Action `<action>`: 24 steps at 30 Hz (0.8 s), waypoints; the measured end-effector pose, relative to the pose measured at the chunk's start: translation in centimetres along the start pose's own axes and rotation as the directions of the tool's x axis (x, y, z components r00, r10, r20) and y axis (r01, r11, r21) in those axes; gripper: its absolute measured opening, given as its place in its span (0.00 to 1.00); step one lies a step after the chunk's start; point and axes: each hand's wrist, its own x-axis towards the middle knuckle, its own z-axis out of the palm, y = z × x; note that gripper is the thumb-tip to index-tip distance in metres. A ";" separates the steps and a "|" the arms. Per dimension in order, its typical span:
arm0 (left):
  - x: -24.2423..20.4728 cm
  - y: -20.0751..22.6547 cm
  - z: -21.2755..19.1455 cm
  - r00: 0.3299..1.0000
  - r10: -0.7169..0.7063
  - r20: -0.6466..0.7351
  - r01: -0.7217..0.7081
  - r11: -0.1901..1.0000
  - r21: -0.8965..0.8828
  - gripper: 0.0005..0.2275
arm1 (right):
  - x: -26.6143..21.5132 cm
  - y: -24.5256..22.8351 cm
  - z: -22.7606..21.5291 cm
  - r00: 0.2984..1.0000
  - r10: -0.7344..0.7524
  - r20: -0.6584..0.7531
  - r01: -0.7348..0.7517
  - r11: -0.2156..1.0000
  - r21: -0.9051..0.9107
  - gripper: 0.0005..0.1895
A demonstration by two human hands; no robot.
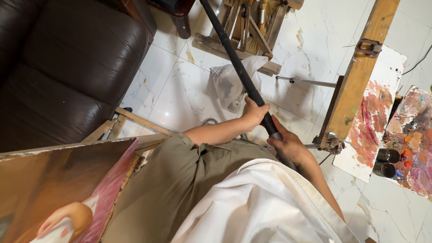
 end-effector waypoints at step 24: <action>4.3 2.6 -3.4 0.999 -0.016 -0.033 0.018 0.997 0.072 0.34 | 3.5 -3.6 1.3 0.999 0.030 -0.026 -0.028 0.997 0.072 0.46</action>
